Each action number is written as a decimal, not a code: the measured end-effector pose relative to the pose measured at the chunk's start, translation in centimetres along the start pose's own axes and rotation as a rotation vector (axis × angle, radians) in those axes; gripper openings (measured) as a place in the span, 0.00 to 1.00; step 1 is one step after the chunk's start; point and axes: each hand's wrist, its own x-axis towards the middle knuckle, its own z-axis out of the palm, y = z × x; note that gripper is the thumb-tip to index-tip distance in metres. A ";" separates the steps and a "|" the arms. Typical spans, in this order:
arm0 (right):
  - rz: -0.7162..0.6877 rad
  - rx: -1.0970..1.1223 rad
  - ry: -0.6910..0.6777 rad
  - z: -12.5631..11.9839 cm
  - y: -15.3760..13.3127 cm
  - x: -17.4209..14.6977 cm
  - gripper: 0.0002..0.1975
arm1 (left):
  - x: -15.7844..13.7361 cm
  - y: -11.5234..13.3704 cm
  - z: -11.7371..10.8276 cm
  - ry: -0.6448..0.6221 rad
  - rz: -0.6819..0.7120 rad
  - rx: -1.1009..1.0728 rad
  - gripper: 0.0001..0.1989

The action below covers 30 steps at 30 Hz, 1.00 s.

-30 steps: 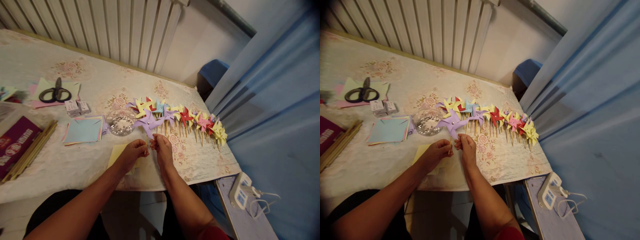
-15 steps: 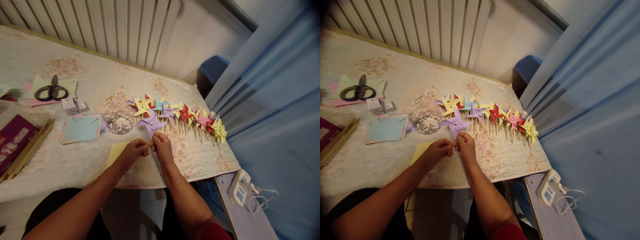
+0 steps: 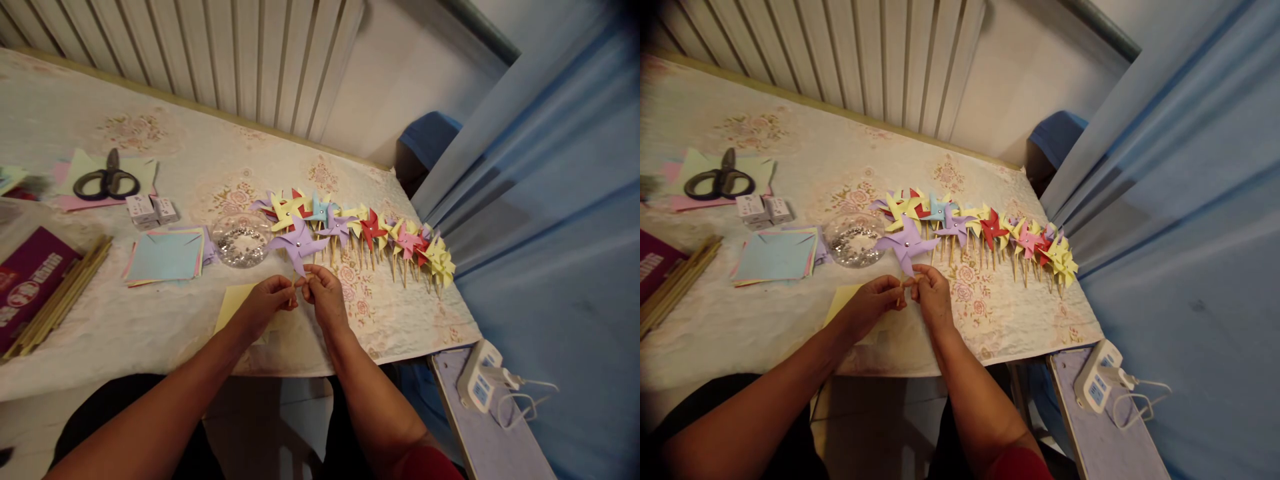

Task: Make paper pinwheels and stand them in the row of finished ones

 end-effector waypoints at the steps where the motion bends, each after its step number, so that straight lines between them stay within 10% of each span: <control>1: -0.017 -0.035 0.039 -0.1 0.0 -0.1 0.12 | 0.0 0.0 0.0 0.001 0.000 -0.012 0.12; 30: -0.562 -0.672 0.050 0.6 1.2 -1.6 0.18 | 0.0 0.2 0.0 -0.018 -0.004 -0.066 0.16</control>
